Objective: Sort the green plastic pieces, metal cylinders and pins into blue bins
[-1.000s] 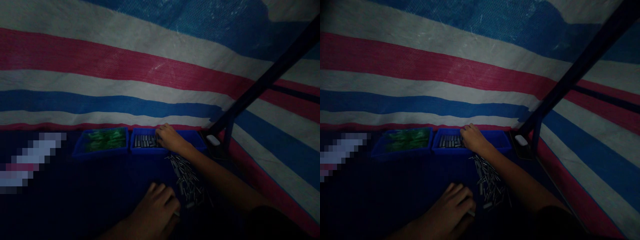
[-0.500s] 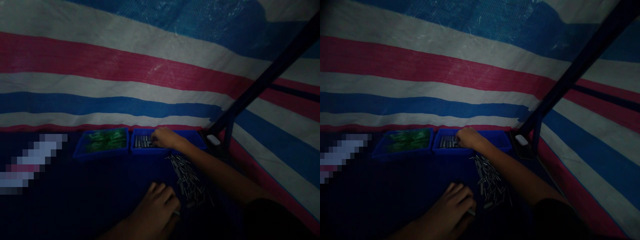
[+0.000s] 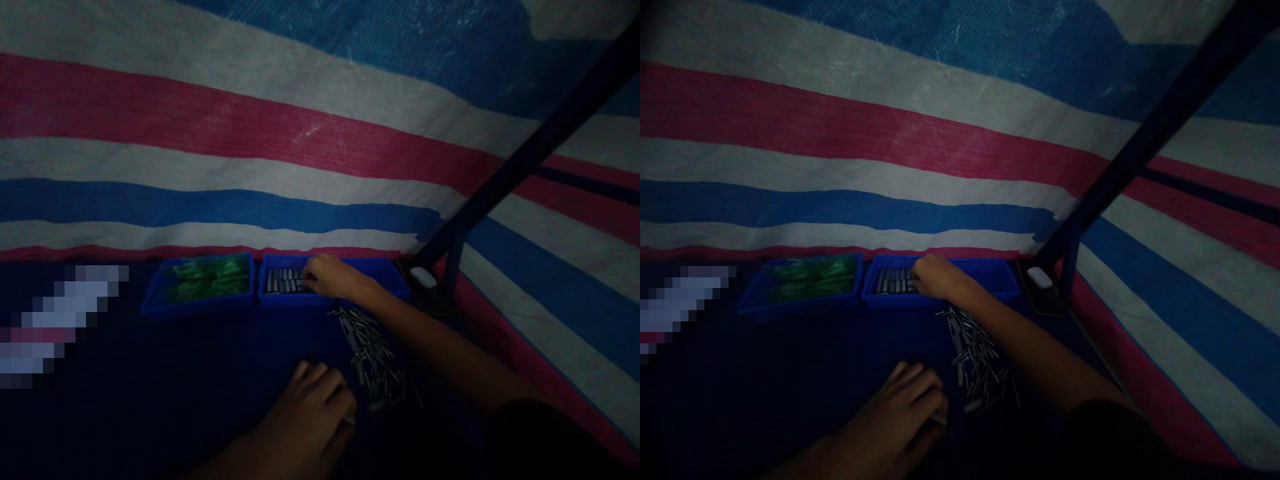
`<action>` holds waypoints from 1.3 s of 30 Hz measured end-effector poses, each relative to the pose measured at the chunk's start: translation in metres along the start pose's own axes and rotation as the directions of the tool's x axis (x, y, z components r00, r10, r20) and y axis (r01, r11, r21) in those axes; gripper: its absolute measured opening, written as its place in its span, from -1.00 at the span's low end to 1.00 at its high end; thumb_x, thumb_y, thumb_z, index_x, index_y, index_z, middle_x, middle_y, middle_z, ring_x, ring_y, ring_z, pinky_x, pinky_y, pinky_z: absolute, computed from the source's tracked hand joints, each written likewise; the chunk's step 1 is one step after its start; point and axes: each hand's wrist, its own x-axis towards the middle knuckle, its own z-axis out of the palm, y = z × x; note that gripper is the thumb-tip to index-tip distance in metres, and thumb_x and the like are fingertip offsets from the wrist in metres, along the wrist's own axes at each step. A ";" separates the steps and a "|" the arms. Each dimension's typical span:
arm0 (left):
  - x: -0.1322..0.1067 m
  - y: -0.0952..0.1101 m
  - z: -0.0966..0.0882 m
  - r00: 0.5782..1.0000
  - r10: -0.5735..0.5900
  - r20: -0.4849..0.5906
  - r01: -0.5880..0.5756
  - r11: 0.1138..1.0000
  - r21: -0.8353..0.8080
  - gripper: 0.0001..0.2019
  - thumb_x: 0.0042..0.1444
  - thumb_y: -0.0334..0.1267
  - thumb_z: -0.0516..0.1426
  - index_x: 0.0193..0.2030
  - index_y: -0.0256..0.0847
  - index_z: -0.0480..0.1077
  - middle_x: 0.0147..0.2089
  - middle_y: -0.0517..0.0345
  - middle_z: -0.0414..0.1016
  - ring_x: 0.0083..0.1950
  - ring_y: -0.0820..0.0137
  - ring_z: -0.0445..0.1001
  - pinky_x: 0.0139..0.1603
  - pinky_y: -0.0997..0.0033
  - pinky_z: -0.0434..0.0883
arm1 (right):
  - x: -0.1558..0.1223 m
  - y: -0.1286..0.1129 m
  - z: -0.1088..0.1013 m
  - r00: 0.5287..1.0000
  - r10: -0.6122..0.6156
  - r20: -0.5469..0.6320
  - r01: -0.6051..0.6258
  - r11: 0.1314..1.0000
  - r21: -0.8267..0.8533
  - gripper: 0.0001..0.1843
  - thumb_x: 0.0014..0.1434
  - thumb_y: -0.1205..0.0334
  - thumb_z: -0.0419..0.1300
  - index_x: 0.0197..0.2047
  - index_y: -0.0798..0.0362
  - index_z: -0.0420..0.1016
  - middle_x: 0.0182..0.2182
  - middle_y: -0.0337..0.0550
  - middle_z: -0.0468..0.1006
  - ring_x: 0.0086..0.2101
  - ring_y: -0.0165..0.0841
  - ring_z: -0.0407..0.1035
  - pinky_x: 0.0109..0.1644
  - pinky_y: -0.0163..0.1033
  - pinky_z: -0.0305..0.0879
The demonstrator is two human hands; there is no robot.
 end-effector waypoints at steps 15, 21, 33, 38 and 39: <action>0.016 -0.045 -0.021 0.874 -0.432 -0.220 0.140 0.659 -0.739 -0.88 0.10 -0.20 0.04 -0.29 -0.20 0.24 -0.41 0.24 0.41 -0.34 0.43 0.41 -0.27 0.42 0.33 | -0.120 -0.058 0.053 0.879 0.116 -0.463 0.099 0.904 0.415 -0.78 0.14 0.35 0.06 -0.11 0.01 0.35 -0.29 -0.16 0.49 -0.26 -0.36 0.34 -0.16 -0.22 0.28; 0.014 -0.043 -0.018 0.872 -0.458 -0.172 0.157 0.596 -0.788 -0.83 0.11 -0.18 0.04 -0.24 -0.18 0.15 -0.45 0.26 0.39 -0.38 0.45 0.40 -0.37 0.47 0.30 | -0.113 -0.057 0.055 0.918 0.151 -0.367 0.060 0.862 0.503 -0.88 0.15 0.29 0.07 -0.21 0.03 0.38 -0.35 -0.16 0.47 -0.30 -0.37 0.33 -0.21 -0.23 0.29; 0.012 -0.041 -0.024 0.921 -0.370 -0.124 0.262 0.822 -0.506 -0.82 0.21 -0.20 -0.09 -0.24 -0.17 0.29 -0.35 0.20 0.42 -0.30 0.45 0.40 -0.24 0.47 0.31 | -0.091 -0.021 0.022 0.740 0.302 -0.600 0.002 0.892 0.452 -0.88 0.16 0.32 0.06 -0.20 0.02 0.35 -0.41 -0.18 0.46 -0.37 -0.37 0.34 -0.29 -0.23 0.26; 0.013 -0.038 -0.025 0.963 -0.253 -0.093 0.203 0.908 -0.365 -0.84 0.19 -0.32 -0.07 -0.28 -0.16 0.33 -0.31 0.16 0.43 -0.26 0.44 0.40 -0.24 0.47 0.31 | -0.067 -0.007 0.001 0.822 0.287 -0.491 -0.068 0.906 0.417 -0.91 0.16 0.31 0.06 -0.25 0.05 0.35 -0.36 -0.16 0.46 -0.29 -0.35 0.33 -0.21 -0.22 0.25; 0.014 -0.038 -0.026 0.966 -0.242 -0.094 0.196 0.916 -0.351 -0.84 0.18 -0.34 -0.07 -0.29 -0.17 0.33 -0.32 0.16 0.42 -0.27 0.44 0.40 -0.26 0.47 0.31 | -0.061 -0.007 0.000 0.862 0.264 -0.433 -0.079 0.913 0.401 -0.90 0.16 0.31 0.05 -0.24 0.06 0.35 -0.36 -0.15 0.46 -0.28 -0.35 0.33 -0.20 -0.23 0.24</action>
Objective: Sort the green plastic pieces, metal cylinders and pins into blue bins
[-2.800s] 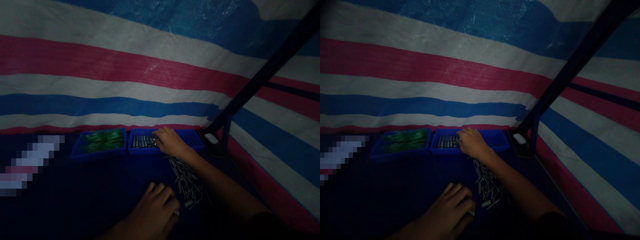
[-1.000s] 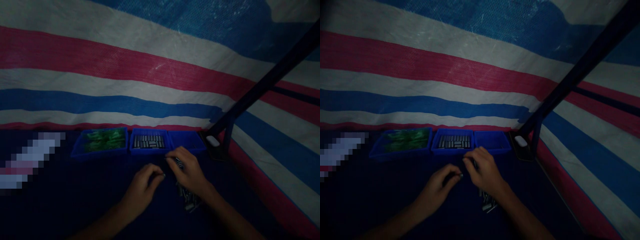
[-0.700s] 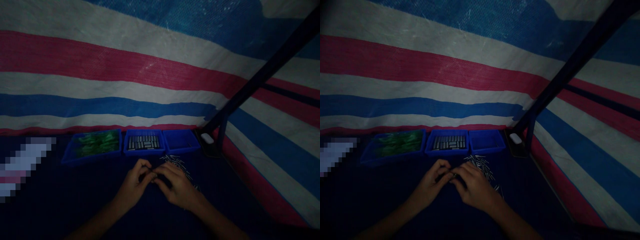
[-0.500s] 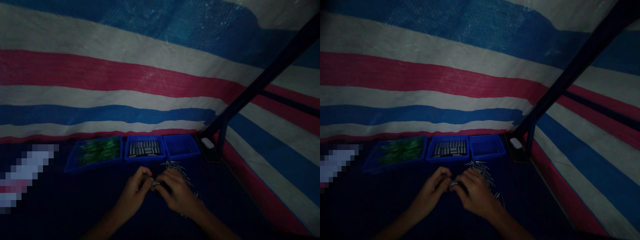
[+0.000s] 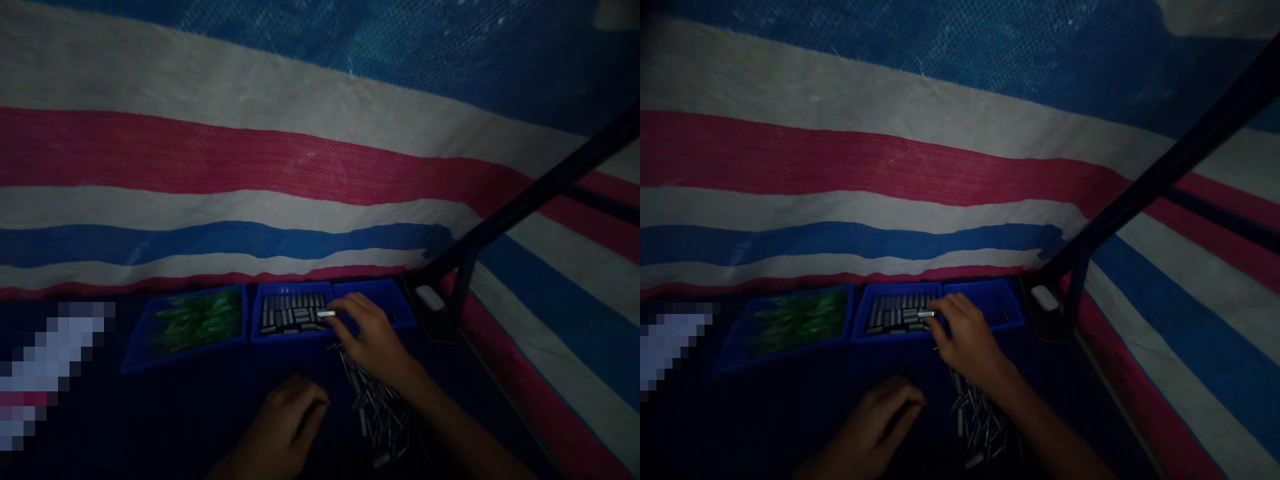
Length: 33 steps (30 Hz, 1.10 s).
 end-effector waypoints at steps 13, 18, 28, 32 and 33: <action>0.002 0.000 -0.001 0.998 0.064 0.015 -0.064 0.996 0.068 -0.85 0.11 -0.46 -0.04 -0.31 -0.19 0.31 -0.33 0.18 0.43 -0.27 0.44 0.38 -0.28 0.48 0.28 | 0.031 -0.015 0.022 0.902 0.065 0.427 0.075 0.950 -0.302 -0.82 0.22 0.25 -0.06 -0.28 0.12 0.32 -0.43 -0.09 0.50 -0.36 -0.30 0.35 -0.28 -0.22 0.03; 0.001 -0.001 0.001 0.998 0.070 -0.001 -0.070 0.995 0.077 -0.85 0.13 -0.44 -0.04 -0.30 -0.19 0.32 -0.32 0.18 0.43 -0.26 0.43 0.37 -0.28 0.48 0.28 | 0.030 -0.027 0.024 0.903 0.092 0.419 0.025 0.964 -0.264 -0.80 0.25 0.23 -0.10 -0.24 0.10 0.30 -0.41 -0.12 0.50 -0.37 -0.33 0.36 -0.27 -0.23 0.05; 0.001 -0.002 0.003 0.997 0.079 0.016 -0.081 0.991 0.111 -0.86 0.14 -0.44 -0.03 -0.32 -0.20 0.31 -0.34 0.18 0.41 -0.26 0.42 0.35 -0.27 0.45 0.25 | 0.031 -0.021 0.026 0.918 0.011 0.397 0.035 0.993 -0.110 -0.84 0.26 0.26 -0.09 -0.27 0.09 0.26 -0.34 -0.15 0.45 -0.25 -0.36 0.29 -0.20 -0.28 0.11; 0.000 -0.001 0.003 0.996 0.089 0.018 -0.090 0.989 0.113 -0.87 0.15 -0.42 -0.03 -0.32 -0.20 0.30 -0.34 0.19 0.40 -0.26 0.42 0.35 -0.27 0.44 0.25 | 0.026 -0.018 0.025 0.906 -0.030 0.421 0.117 0.977 -0.181 -0.83 0.25 0.24 -0.08 -0.30 0.07 0.28 -0.37 -0.15 0.45 -0.26 -0.33 0.28 -0.20 -0.24 0.11; 0.000 -0.001 0.003 0.996 0.092 0.019 -0.093 0.989 0.113 -0.87 0.15 -0.42 -0.04 -0.32 -0.20 0.30 -0.34 0.19 0.40 -0.26 0.42 0.35 -0.26 0.44 0.25 | 0.025 -0.017 0.023 0.908 -0.014 0.419 0.124 0.963 -0.237 -0.82 0.25 0.24 -0.08 -0.30 0.08 0.29 -0.39 -0.13 0.45 -0.26 -0.31 0.28 -0.20 -0.22 0.10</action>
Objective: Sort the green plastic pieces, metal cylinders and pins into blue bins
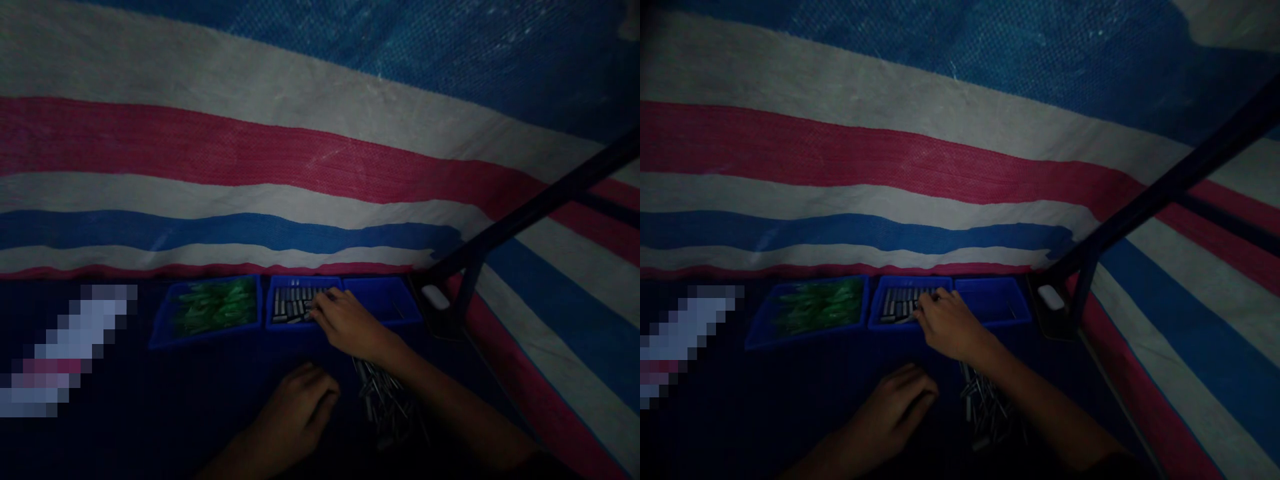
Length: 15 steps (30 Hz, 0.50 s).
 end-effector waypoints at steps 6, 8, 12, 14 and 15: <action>-0.002 -0.002 0.002 1.000 0.011 0.009 -0.011 1.000 0.004 -0.87 0.15 -0.41 -0.04 -0.31 -0.20 0.31 -0.33 0.19 0.41 -0.26 0.41 0.34 -0.24 0.41 0.25 | -0.009 0.007 -0.013 0.996 0.034 -0.083 -0.044 0.991 -0.123 -0.80 0.24 0.27 -0.07 -0.29 0.13 0.33 -0.35 -0.03 0.47 -0.14 -0.22 0.24 -0.14 -0.14 0.07; -0.002 -0.003 0.003 1.000 0.012 0.007 -0.012 1.000 0.007 -0.87 0.15 -0.41 -0.04 -0.30 -0.20 0.31 -0.33 0.19 0.41 -0.26 0.41 0.34 -0.23 0.40 0.26 | -0.009 0.006 -0.012 0.994 0.004 -0.108 -0.011 0.998 -0.059 -0.82 0.24 0.28 -0.07 -0.26 0.12 0.32 -0.30 -0.05 0.46 -0.12 -0.24 0.24 -0.13 -0.16 0.07; 0.000 -0.002 0.002 1.000 0.008 0.006 -0.008 1.000 0.021 -0.87 0.16 -0.41 -0.04 -0.31 -0.20 0.31 -0.34 0.19 0.41 -0.27 0.40 0.35 -0.24 0.39 0.26 | -0.007 0.001 -0.004 0.990 -0.128 -0.050 0.129 0.992 0.012 -0.81 0.26 0.27 -0.10 -0.25 0.07 0.32 -0.27 -0.11 0.46 -0.10 -0.29 0.23 -0.12 -0.17 0.06; 0.001 -0.002 0.001 1.000 0.009 0.004 -0.009 0.999 0.031 -0.86 0.16 -0.41 -0.04 -0.31 -0.20 0.32 -0.34 0.18 0.41 -0.27 0.40 0.35 -0.24 0.38 0.27 | -0.007 0.001 -0.001 0.993 -0.113 -0.029 0.112 0.993 -0.036 -0.79 0.27 0.27 -0.11 -0.26 0.08 0.32 -0.31 -0.11 0.46 -0.11 -0.28 0.24 -0.13 -0.16 0.04; 0.001 -0.002 0.001 1.000 0.014 0.002 -0.014 0.999 0.033 -0.86 0.16 -0.41 -0.04 -0.31 -0.20 0.32 -0.34 0.18 0.41 -0.27 0.40 0.35 -0.24 0.39 0.27 | -0.007 0.002 0.000 0.996 -0.086 -0.031 0.083 0.994 -0.072 -0.78 0.26 0.27 -0.11 -0.27 0.09 0.32 -0.33 -0.09 0.46 -0.13 -0.27 0.25 -0.14 -0.16 0.03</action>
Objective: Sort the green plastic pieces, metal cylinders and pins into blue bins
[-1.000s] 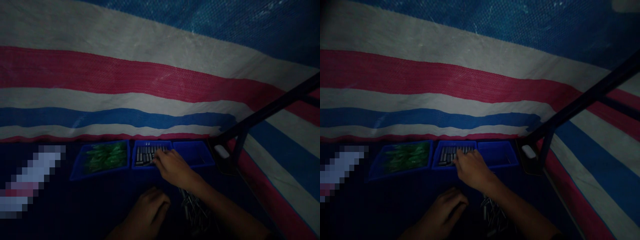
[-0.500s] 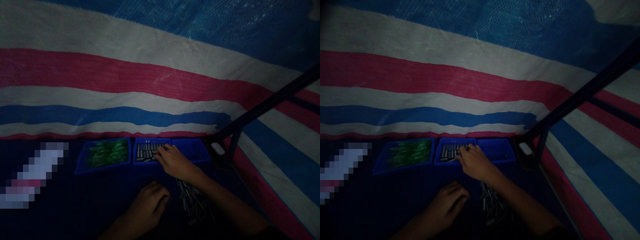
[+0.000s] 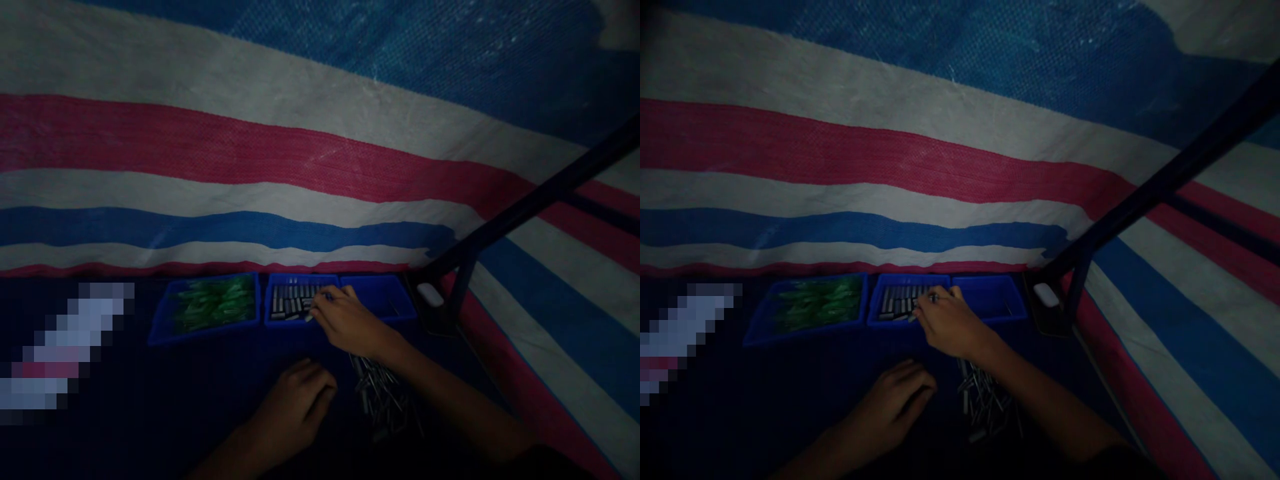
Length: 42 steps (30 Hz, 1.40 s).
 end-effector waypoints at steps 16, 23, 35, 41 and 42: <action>-0.001 0.000 0.000 1.000 0.018 -0.005 -0.017 1.000 0.020 -0.86 0.16 -0.40 -0.04 -0.31 -0.19 0.32 -0.35 0.20 0.41 -0.27 0.43 0.36 -0.16 0.38 0.27 | 0.010 0.005 0.002 0.992 0.109 -0.058 -0.097 0.981 0.171 -0.77 0.27 0.24 -0.12 -0.29 0.08 0.32 -0.27 -0.09 0.43 -0.17 -0.30 0.24 -0.10 -0.15 0.08; -0.003 0.002 -0.003 0.997 -0.033 -0.065 0.021 0.984 -0.174 -0.84 0.19 -0.31 -0.06 -0.26 -0.19 0.33 -0.31 0.16 0.42 -0.25 0.42 0.38 -0.19 0.40 0.30 | -0.017 0.002 0.003 0.809 0.402 -0.428 -0.169 0.858 0.485 -0.87 0.17 0.28 0.01 -0.26 0.07 0.35 -0.37 -0.15 0.45 -0.31 -0.36 0.32 -0.20 -0.25 0.23; -0.001 -0.003 -0.018 0.885 -0.405 -0.231 0.198 0.775 -0.600 -0.81 0.09 -0.16 0.05 -0.36 -0.25 0.34 -0.46 0.23 0.38 -0.39 0.45 0.38 -0.34 0.47 0.34 | -0.067 -0.055 0.044 0.835 0.238 -0.496 0.050 0.865 0.499 -0.85 0.12 0.42 0.02 -0.27 0.02 0.34 -0.37 -0.17 0.44 -0.30 -0.36 0.30 -0.22 -0.20 0.27; -0.003 -0.002 -0.019 0.912 -0.181 -0.367 0.027 0.922 -0.387 -0.89 0.12 -0.31 0.03 -0.40 -0.22 0.33 -0.35 0.17 0.44 -0.30 0.46 0.44 -0.27 0.49 0.39 | -0.065 -0.045 0.036 0.871 0.278 -0.406 -0.004 0.829 0.559 -0.87 0.13 0.39 0.05 -0.25 0.02 0.34 -0.39 -0.19 0.44 -0.31 -0.37 0.31 -0.27 -0.23 0.29; -0.004 -0.003 -0.019 0.911 -0.120 -0.394 -0.006 0.952 -0.305 -0.90 0.13 -0.34 0.03 -0.38 -0.21 0.33 -0.33 0.16 0.44 -0.29 0.46 0.44 -0.27 0.51 0.39 | -0.065 -0.043 0.034 0.881 0.264 -0.392 -0.002 0.831 0.557 -0.86 0.14 0.39 0.04 -0.24 0.01 0.35 -0.38 -0.19 0.45 -0.31 -0.37 0.31 -0.26 -0.23 0.29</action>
